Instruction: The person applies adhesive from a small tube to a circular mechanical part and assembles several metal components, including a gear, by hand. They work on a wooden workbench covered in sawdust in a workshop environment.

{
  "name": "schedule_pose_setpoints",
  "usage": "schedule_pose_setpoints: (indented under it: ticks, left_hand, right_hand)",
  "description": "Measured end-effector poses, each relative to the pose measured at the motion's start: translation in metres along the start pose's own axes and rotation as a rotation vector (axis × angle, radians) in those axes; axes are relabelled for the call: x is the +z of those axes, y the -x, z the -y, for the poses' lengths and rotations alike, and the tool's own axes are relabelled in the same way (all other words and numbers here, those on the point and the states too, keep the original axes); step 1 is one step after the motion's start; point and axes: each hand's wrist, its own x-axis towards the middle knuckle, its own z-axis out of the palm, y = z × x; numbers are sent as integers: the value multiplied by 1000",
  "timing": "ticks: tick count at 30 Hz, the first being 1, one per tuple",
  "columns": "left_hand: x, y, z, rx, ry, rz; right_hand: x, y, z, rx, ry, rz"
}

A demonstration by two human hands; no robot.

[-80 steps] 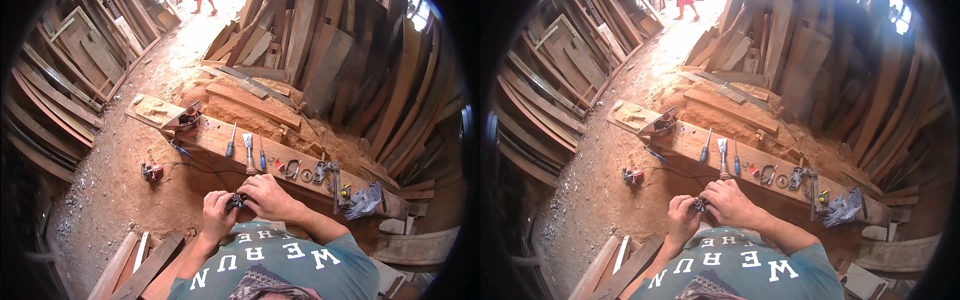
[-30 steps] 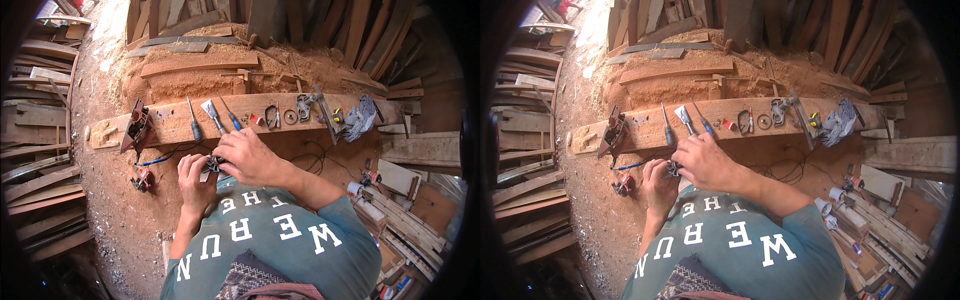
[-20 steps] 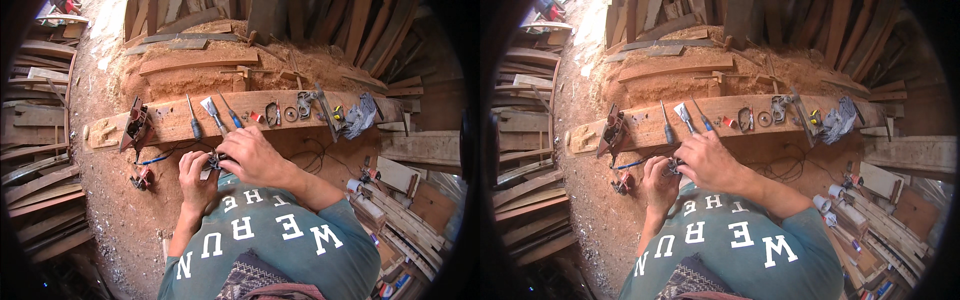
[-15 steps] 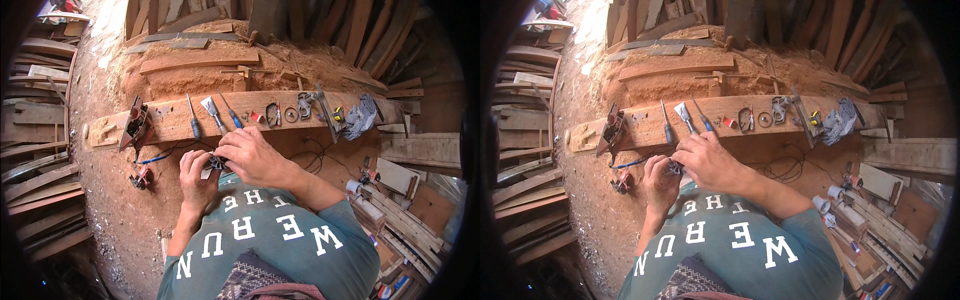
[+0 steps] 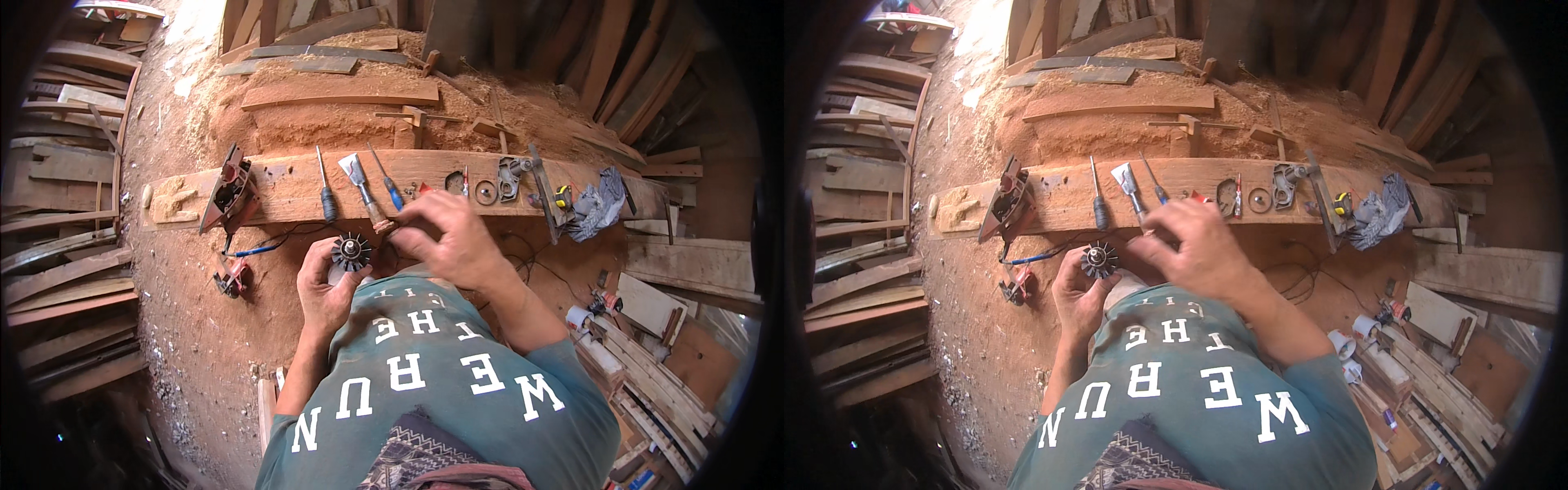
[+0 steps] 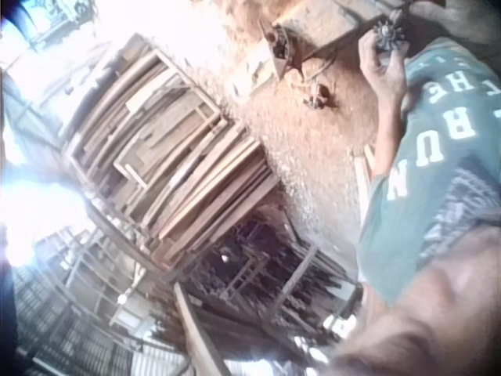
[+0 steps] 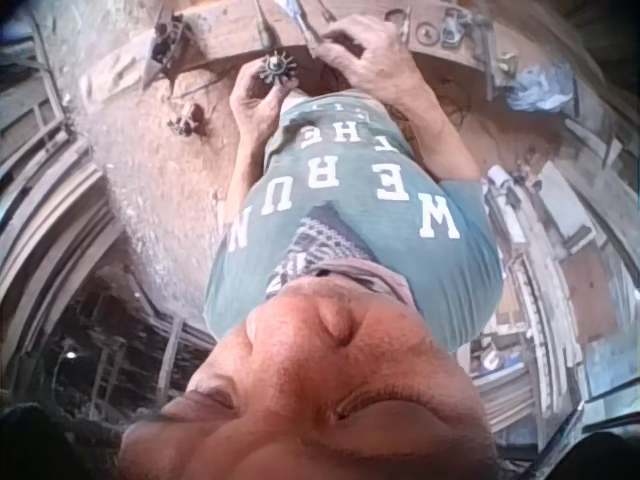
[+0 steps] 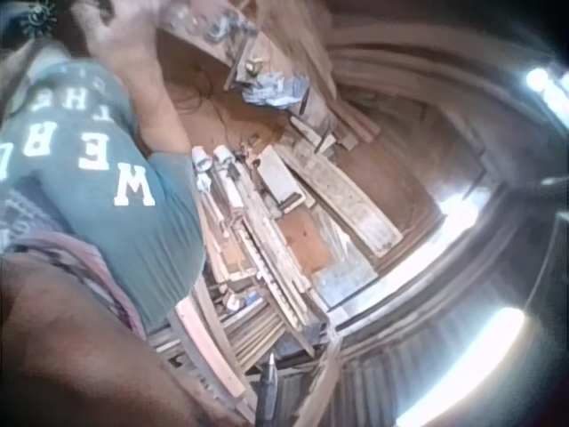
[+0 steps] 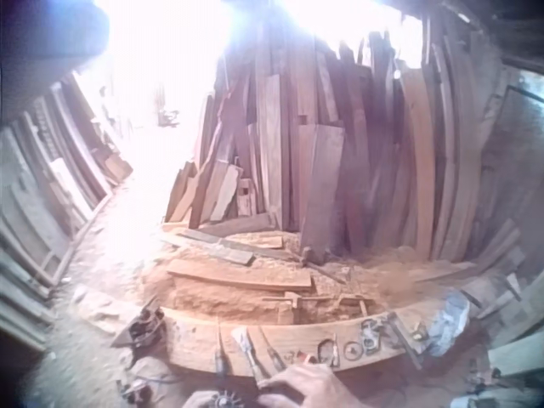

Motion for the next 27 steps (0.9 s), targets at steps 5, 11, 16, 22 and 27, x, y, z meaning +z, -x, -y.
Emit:
schedule_pose_setpoints:
  ticks: [5,11,16,22,27]
  left_hand:
    - [-2,1,5,-131,117,31]
    - [1,-2,5,-152,177,47]
    - [2,-7,4,-227,301,56]
    - [9,-14,-1,-276,308,73]
    - [14,-20,10,-327,269,71]
  right_hand:
    - [10,36,-116,535,13,5]
    - [87,202,-326,1012,186,467]
    - [123,247,-287,1471,-412,647]
    - [107,219,-272,1301,-393,747]
    - [94,191,-294,875,-367,463]
